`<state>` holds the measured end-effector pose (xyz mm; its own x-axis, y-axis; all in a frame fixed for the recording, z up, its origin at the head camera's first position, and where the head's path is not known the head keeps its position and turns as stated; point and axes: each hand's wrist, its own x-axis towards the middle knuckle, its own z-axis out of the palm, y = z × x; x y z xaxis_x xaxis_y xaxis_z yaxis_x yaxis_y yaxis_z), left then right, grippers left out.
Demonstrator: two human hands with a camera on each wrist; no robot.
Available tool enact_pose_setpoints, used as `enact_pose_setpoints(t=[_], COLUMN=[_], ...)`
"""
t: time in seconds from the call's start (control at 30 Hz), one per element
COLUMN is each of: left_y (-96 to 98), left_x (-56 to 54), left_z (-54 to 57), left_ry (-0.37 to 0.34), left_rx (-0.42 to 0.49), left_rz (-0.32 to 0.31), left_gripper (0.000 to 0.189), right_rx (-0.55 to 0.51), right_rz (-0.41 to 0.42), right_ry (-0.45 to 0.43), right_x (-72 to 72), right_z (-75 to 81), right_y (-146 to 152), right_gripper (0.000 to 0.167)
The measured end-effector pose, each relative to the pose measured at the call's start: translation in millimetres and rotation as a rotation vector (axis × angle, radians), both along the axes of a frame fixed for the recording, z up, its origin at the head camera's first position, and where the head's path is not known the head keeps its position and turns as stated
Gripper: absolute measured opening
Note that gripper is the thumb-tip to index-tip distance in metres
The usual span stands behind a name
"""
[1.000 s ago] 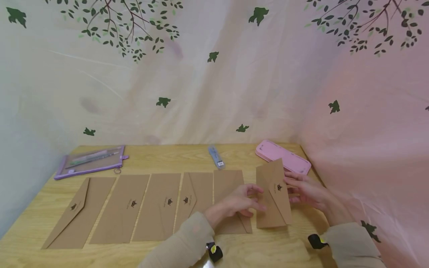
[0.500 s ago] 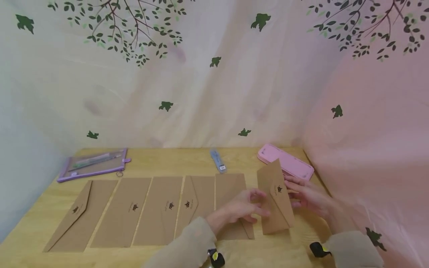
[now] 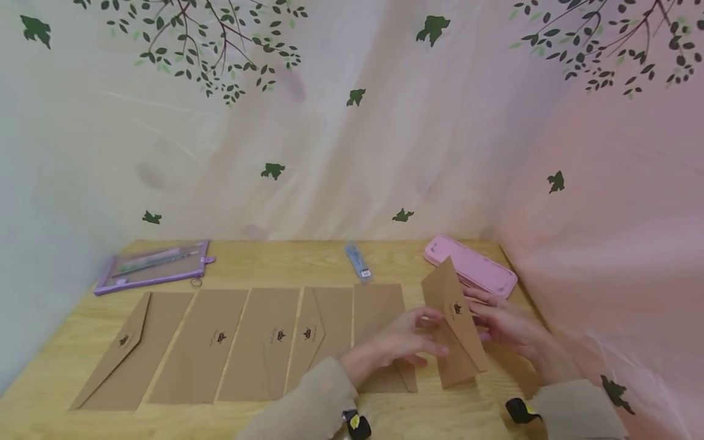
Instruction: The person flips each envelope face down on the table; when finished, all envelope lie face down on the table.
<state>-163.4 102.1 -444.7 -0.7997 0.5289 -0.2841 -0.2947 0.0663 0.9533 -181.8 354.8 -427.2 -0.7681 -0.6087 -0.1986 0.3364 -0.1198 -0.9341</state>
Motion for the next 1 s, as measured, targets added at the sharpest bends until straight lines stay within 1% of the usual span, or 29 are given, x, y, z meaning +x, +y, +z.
enact_pose_setpoints(t=[0.13,0.27,0.5,0.63,0.77,0.87,1.0], left_y=[0.6,-0.1,-0.5,1.0,1.0,0.9,2.2], left_x=[-0.9,-1.1,-2.4,-3.7,-4.0,-3.2,-2.5], left_z=[1.3,1.9,3.9,5.2,6.4,6.5,4.0], left_ry=[-0.005,-0.016,-0.018,-0.013,-0.026,-0.049,-0.088], left_rx=[0.019,0.045,0.067,0.079,0.097,0.113,0.137], left_rz=[-0.010,-0.025,-0.035,-0.035,-0.037,-0.029,-0.010], left_gripper=[0.051,0.052,0.051,0.050,0.051,0.052,0.053], right_rx=[0.025,0.020,0.001,0.015,0.048,0.057,0.034], right_rz=[-0.041,-0.032,0.003,-0.011,-0.029,-0.010,0.030], right_ry=[0.007,0.007,-0.004,-0.017,-0.029,-0.024,-0.011], right_x=[-0.2,-0.5,-2.1,-1.6,-0.8,-1.3,-2.3], right_z=[-2.1,-2.2,-1.8,-1.7,-2.6,-5.4,-7.9], right_y=[-0.7,-2.5,-5.9,-7.4,-8.5,-9.5,-10.6], right_gripper=[0.039,0.037,0.041,0.040,0.039,0.040,0.042])
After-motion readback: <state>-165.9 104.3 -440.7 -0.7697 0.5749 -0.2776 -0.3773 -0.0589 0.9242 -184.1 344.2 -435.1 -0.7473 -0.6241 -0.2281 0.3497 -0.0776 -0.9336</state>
